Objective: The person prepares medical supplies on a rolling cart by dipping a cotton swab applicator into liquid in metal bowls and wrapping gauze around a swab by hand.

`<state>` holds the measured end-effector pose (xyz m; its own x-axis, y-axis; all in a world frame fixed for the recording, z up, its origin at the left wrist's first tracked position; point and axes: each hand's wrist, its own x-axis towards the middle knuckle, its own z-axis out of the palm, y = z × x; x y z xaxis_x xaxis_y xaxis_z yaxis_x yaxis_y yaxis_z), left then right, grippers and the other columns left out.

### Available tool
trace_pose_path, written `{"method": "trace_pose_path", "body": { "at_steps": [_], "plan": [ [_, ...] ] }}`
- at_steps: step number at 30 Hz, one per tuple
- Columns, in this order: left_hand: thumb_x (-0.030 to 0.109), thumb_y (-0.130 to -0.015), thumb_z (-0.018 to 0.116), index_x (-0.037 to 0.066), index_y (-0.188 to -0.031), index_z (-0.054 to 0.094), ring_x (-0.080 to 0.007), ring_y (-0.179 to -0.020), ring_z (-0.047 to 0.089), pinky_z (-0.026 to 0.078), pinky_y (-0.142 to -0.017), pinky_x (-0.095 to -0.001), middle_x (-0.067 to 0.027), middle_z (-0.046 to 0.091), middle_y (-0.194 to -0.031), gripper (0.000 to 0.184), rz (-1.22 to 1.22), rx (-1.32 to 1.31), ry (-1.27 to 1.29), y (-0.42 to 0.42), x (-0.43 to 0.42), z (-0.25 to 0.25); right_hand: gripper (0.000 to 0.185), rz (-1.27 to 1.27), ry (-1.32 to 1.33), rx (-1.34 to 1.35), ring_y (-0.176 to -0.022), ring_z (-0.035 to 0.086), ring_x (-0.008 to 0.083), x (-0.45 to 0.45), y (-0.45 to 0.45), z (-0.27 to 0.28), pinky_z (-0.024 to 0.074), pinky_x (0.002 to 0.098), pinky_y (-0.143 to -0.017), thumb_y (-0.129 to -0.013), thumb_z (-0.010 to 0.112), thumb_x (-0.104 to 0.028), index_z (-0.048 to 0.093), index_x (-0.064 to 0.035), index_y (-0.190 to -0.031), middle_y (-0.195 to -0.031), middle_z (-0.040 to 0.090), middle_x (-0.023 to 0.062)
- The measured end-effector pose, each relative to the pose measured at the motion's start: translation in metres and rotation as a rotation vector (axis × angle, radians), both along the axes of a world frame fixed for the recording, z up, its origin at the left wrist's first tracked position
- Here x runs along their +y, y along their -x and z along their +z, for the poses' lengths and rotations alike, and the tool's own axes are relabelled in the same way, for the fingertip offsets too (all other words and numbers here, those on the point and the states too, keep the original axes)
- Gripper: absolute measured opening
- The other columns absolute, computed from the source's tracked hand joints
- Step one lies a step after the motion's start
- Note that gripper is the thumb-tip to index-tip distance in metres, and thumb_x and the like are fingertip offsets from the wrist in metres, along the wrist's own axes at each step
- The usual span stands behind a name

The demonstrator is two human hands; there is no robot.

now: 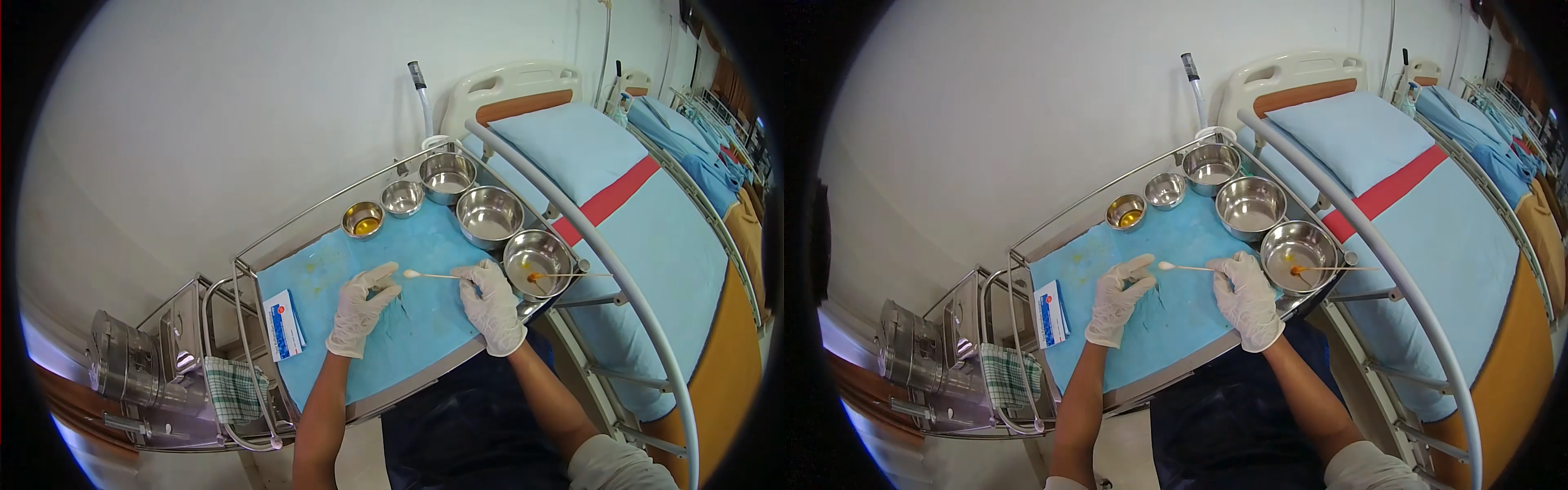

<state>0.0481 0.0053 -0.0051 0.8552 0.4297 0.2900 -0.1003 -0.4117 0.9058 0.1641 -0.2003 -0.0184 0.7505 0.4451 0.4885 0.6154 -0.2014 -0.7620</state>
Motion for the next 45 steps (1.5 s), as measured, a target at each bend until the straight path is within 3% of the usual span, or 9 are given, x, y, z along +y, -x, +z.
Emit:
{"method": "trace_pose_path", "body": {
  "at_steps": [10,15,25,32,37,39,40,45],
  "plan": [
    [-0.001,-0.081,0.073,0.003,-0.12,0.07,-0.0099,-0.073,0.057,0.047,-0.073,-0.0206,-0.0015,0.067,-0.084,0.039,0.027,0.009,-0.068,0.001,-0.003,0.005,0.018,-0.02,0.032,-0.026,-0.076,0.051,0.0224,0.0,0.001,0.0,0.0443,0.0313,-0.07,-0.084,0.06,-0.005,0.07,-0.007,-0.099,-0.085,0.05,0.0055],
    [0.003,-0.08,0.076,0.005,-0.117,0.071,-0.0117,-0.074,0.059,0.049,-0.074,-0.0237,-0.003,0.067,-0.087,0.038,0.024,-0.004,-0.03,0.0,-0.002,0.003,0.019,0.041,0.073,-0.095,-0.076,0.052,0.0234,-0.002,-0.002,0.0,0.0447,0.0321,-0.071,-0.083,0.061,-0.004,0.07,-0.0064,-0.099,-0.086,0.05,0.0061],
    [0.001,-0.08,0.075,0.005,-0.117,0.071,-0.0114,-0.074,0.058,0.049,-0.074,-0.0234,-0.0033,0.067,-0.087,0.037,0.054,0.012,-0.081,0.0,-0.001,0.003,0.019,0.043,-0.018,-0.083,-0.076,0.053,0.0239,-0.002,-0.005,0.0,0.0453,0.0335,-0.071,-0.083,0.061,-0.001,0.07,-0.0057,-0.1,-0.084,0.052,0.0071],
    [0.002,-0.079,0.075,0.004,-0.116,0.071,-0.0119,-0.075,0.058,0.049,-0.074,-0.0236,-0.0041,0.068,-0.089,0.037,0.18,-0.031,-0.164,0.003,0.009,0.005,0.02,0.061,-0.079,-0.051,-0.074,0.053,0.0231,-0.001,-0.006,-0.003,0.0456,0.0339,-0.07,-0.084,0.062,0.0,0.069,-0.0053,-0.102,-0.083,0.053,0.0072],
    [0.004,-0.082,0.073,0.001,-0.116,0.069,-0.0117,-0.08,0.061,0.05,-0.077,-0.0232,-0.0055,0.071,-0.096,0.034,0.525,-0.188,-0.188,0.014,0.024,0.017,0.02,0.076,-0.095,-0.045,-0.075,0.052,0.0211,0.005,-0.011,-0.004,0.0449,0.0321,-0.072,-0.085,0.06,0.001,0.069,-0.0037,-0.101,-0.085,0.054,0.0069],
    [0.007,-0.083,0.074,0.0,-0.116,0.068,-0.0121,-0.082,0.062,0.05,-0.079,-0.0245,-0.0056,0.071,-0.099,0.034,0.633,-0.22,0.142,0.025,0.021,0.028,0.02,0.093,-0.109,0.001,-0.077,0.051,0.0195,0.004,-0.011,-0.006,0.0441,0.0303,-0.074,-0.085,0.058,0.002,0.069,-0.0024,-0.101,-0.087,0.054,0.0067],
    [0.007,-0.083,0.074,0.0,-0.116,0.068,-0.0121,-0.082,0.062,0.05,-0.079,-0.0245,-0.0056,0.071,-0.099,0.034,0.646,-0.221,0.145,0.03,0.018,0.028,0.02,0.105,-0.105,0.0,-0.077,0.051,0.0195,0.003,-0.012,-0.006,0.0441,0.0303,-0.074,-0.085,0.058,0.002,0.069,-0.0024,-0.101,-0.087,0.054,0.0067],
    [0.011,-0.083,0.076,-0.001,-0.113,0.067,-0.0147,-0.085,0.062,0.05,-0.08,-0.0273,-0.0066,0.07,-0.1,0.034,0.789,0.017,-0.032,0.057,0.007,0.025,0.02,0.123,-0.123,0.024,-0.077,0.051,0.0195,0.005,-0.012,-0.006,0.0442,0.0304,-0.074,-0.085,0.057,0.003,0.069,-0.0023,-0.101,-0.086,0.054,0.0063]
  ]
}}
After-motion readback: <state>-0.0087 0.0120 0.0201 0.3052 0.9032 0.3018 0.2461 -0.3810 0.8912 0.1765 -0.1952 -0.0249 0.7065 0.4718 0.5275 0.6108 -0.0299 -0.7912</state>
